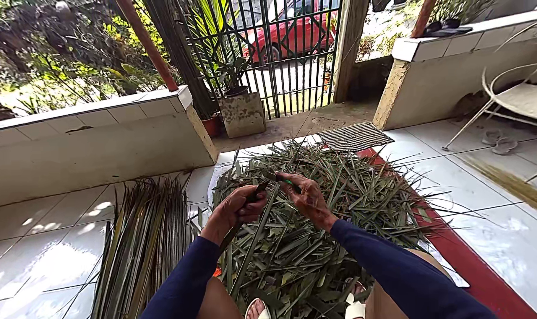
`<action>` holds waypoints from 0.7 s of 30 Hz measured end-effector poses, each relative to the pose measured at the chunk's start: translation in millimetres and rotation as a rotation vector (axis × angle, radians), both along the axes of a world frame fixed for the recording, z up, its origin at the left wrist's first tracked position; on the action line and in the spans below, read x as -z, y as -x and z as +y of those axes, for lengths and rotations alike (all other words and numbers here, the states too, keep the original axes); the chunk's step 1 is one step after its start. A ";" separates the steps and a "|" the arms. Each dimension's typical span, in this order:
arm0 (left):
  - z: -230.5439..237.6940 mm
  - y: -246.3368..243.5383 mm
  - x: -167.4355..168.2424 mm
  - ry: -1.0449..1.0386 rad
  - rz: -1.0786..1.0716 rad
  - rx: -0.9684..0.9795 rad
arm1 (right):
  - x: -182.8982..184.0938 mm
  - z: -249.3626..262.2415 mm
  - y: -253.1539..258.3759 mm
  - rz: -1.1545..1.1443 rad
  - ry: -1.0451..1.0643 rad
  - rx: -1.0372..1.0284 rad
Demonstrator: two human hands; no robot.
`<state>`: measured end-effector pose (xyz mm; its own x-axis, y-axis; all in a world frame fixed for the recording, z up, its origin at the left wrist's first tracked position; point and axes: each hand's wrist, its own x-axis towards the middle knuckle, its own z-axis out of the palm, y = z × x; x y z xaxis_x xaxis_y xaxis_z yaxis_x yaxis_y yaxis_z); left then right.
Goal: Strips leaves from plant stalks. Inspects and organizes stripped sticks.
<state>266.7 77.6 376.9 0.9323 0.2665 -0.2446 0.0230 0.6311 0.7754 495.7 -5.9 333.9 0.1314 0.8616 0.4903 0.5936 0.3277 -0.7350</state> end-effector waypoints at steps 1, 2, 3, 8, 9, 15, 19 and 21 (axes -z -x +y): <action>-0.4 0.6 0.1 -0.004 -0.009 0.009 | -2.1 0.4 -1.1 -0.004 -0.014 0.025; -0.6 1.3 0.1 -0.010 -0.015 0.016 | -4.8 0.8 -2.6 0.000 -0.027 0.045; -0.7 1.8 0.1 -0.015 -0.020 0.023 | -7.5 1.5 -4.4 0.011 -0.037 0.060; -1.7 3.9 0.9 -0.033 -0.037 0.050 | -17.9 8.0 -15.6 0.095 -0.040 0.078; -2.1 4.7 1.0 -0.046 -0.032 0.051 | -19.8 10.1 -17.9 0.121 -0.036 0.081; -2.7 14.2 3.3 -0.066 -0.003 0.062 | -23.6 36.2 -46.8 0.276 -0.049 0.199; -1.0 20.2 5.5 -0.087 0.015 0.038 | -23.2 42.7 -66.1 0.378 -0.067 0.354; -0.4 22.7 5.6 -0.107 0.031 0.013 | -22.0 43.0 -71.6 0.388 -0.079 0.439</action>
<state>243.9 77.2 371.3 0.9281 0.2807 -0.2446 0.0558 0.5445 0.8369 567.3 37.2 355.8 0.6498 0.6488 0.3960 0.3789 0.1752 -0.9087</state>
